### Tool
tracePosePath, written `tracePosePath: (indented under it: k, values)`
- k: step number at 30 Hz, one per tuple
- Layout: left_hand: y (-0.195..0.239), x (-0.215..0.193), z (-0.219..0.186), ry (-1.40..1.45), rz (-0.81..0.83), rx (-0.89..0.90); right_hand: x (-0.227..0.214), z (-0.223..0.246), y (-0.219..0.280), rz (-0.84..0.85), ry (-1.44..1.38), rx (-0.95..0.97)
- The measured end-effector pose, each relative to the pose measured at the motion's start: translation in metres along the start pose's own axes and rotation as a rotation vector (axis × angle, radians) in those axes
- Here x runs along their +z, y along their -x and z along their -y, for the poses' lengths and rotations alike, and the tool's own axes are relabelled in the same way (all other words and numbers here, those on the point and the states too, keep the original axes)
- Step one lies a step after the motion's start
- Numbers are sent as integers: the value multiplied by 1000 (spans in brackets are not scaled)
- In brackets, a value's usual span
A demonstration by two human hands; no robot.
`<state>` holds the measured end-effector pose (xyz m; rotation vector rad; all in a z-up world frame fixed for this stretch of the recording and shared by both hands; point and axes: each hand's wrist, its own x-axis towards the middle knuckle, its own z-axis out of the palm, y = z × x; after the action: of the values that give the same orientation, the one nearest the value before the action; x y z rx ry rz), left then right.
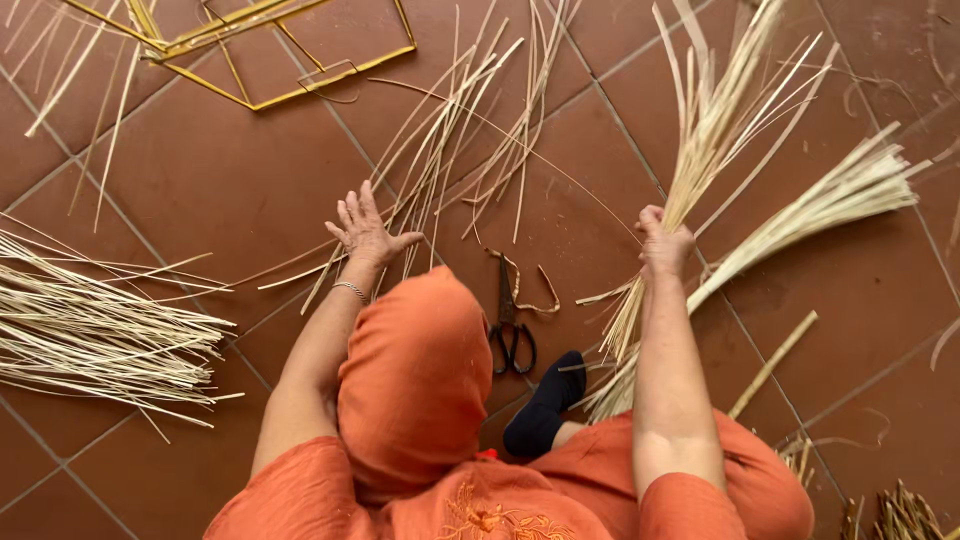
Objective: The person sits on the floor and processes bundles of dried plant fibers. They separate strands, trim the ends with scissors, and align the fibers into neat bundles. The person repeatedly picks up, splits, and trims the material, leaving trimmed pieces on the floor.
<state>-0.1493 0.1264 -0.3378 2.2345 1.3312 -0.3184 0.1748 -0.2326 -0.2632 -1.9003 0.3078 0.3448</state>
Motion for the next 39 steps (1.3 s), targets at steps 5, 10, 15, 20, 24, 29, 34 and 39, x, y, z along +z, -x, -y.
tracePosePath:
  k: [5,10,15,20,24,29,34,39]
  values:
    - [-10,10,-26,-147,101,-44,50,-54,-40,88,36,-261]
    - [7,41,-29,-132,7,27,74,-66,-49,39,514,-263]
    - [-2,59,0,65,-195,131,72,-60,-43,104,525,-217]
    - [-27,47,22,157,-215,157,69,-55,-36,160,443,-185]
    - [-26,48,21,202,-265,175,69,-57,-33,99,453,-253]
    - [-27,45,33,195,-309,139,78,-56,-42,-50,323,-304]
    - [-25,30,42,276,-327,98,85,-47,-54,-91,136,-341]
    - [-20,15,16,25,-521,246,87,-44,-74,-31,209,-264]
